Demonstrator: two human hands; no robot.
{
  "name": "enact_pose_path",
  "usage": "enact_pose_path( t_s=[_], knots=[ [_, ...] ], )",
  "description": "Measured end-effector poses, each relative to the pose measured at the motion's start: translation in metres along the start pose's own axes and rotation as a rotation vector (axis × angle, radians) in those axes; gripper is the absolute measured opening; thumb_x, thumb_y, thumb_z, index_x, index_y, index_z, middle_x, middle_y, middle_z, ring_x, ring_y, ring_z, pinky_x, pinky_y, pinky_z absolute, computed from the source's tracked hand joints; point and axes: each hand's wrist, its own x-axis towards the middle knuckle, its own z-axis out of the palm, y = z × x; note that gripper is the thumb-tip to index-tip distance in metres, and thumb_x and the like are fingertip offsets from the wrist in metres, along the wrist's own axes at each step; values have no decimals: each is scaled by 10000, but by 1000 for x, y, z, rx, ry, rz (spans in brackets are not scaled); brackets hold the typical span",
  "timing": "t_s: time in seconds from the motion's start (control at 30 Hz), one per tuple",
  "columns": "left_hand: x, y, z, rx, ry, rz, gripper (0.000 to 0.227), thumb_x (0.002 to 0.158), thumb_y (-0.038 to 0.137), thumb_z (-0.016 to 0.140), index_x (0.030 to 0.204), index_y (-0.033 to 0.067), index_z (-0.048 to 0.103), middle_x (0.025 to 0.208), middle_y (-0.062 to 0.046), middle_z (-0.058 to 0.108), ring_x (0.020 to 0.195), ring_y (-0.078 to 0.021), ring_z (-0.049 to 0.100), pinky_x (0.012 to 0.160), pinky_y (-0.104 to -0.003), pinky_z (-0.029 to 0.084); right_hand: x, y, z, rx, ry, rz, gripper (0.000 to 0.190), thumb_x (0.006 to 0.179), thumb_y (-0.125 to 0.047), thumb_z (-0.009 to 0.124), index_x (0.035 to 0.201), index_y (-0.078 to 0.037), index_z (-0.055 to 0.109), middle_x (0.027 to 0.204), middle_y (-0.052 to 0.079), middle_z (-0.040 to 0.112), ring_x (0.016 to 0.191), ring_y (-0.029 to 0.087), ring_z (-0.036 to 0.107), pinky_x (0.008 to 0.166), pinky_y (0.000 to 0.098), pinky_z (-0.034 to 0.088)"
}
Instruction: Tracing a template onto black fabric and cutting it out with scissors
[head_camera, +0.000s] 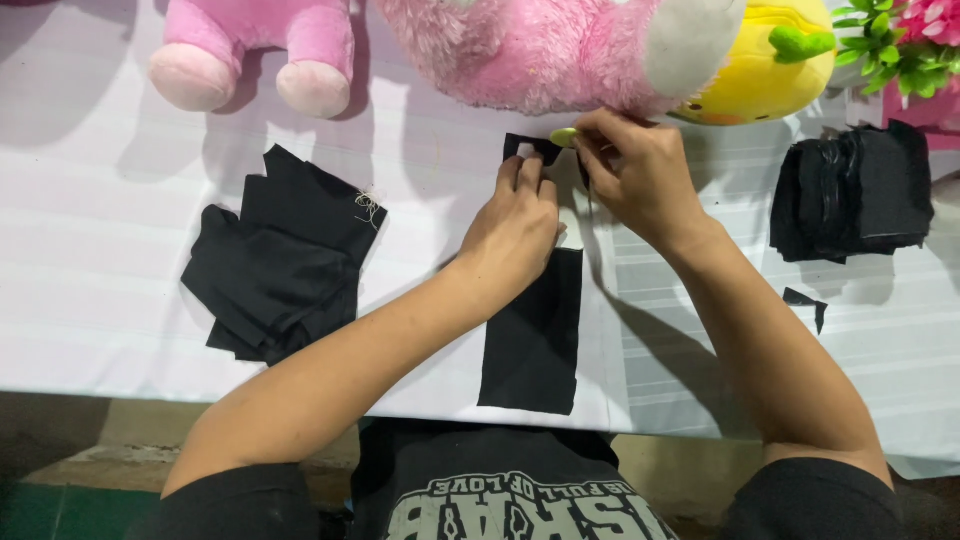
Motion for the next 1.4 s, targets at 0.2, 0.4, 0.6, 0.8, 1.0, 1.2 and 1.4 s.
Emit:
enact_pose_path(
  t_s=[0.2,0.4,0.6,0.8,1.0,1.2,1.4],
  knots=[
    [-3,2,21,173,61,0,320,831,236,780,916,-58,685,1047,-242,617,1125,-416,645,791,-283,608,13,-14,-1,153,9,-120,119,955,-16,716,998,-118,759,832,131,733,834,389,719,652,466,548],
    [6,21,32,415,-262,48,349,920,147,487,1160,104,736,1227,-240,612,1165,-421,481,1071,-422,355,33,-23,-4,211,-79,-160,87,884,-14,757,944,-7,819,884,114,790,737,177,725,635,297,535],
    [19,32,29,546,-399,80,439,930,175,469,1321,69,640,1268,-300,646,1229,-523,499,1035,-605,392,46,-15,-1,84,-248,-160,109,930,-189,769,954,-102,830,894,50,792,840,191,757,773,317,523],
    [18,29,12,547,-295,101,460,882,246,530,1307,108,638,1294,-256,647,1205,-477,553,1026,-597,381,53,-9,6,-48,-333,-261,161,877,-138,651,916,-101,803,918,45,792,860,266,732,771,395,513],
    [27,30,38,494,-191,-30,432,855,112,486,1243,77,674,1233,-386,626,1096,-534,571,947,-545,417,62,-9,20,-162,-416,-339,132,841,-155,659,773,-79,742,763,96,733,713,305,679,710,411,524],
    [22,41,41,420,-318,-99,454,880,69,482,1319,1,577,1245,-279,611,1263,-624,466,523,-326,465,71,-16,21,-214,-512,-345,97,782,-93,637,716,-89,708,771,59,727,716,280,668,643,411,534],
    [19,39,27,310,-411,-12,409,855,21,553,1254,69,627,1165,-105,595,902,-303,621,434,-306,437,73,-2,34,-405,-608,-486,77,658,-89,714,697,-74,649,769,84,666,604,300,638,528,451,509]
  ],
)
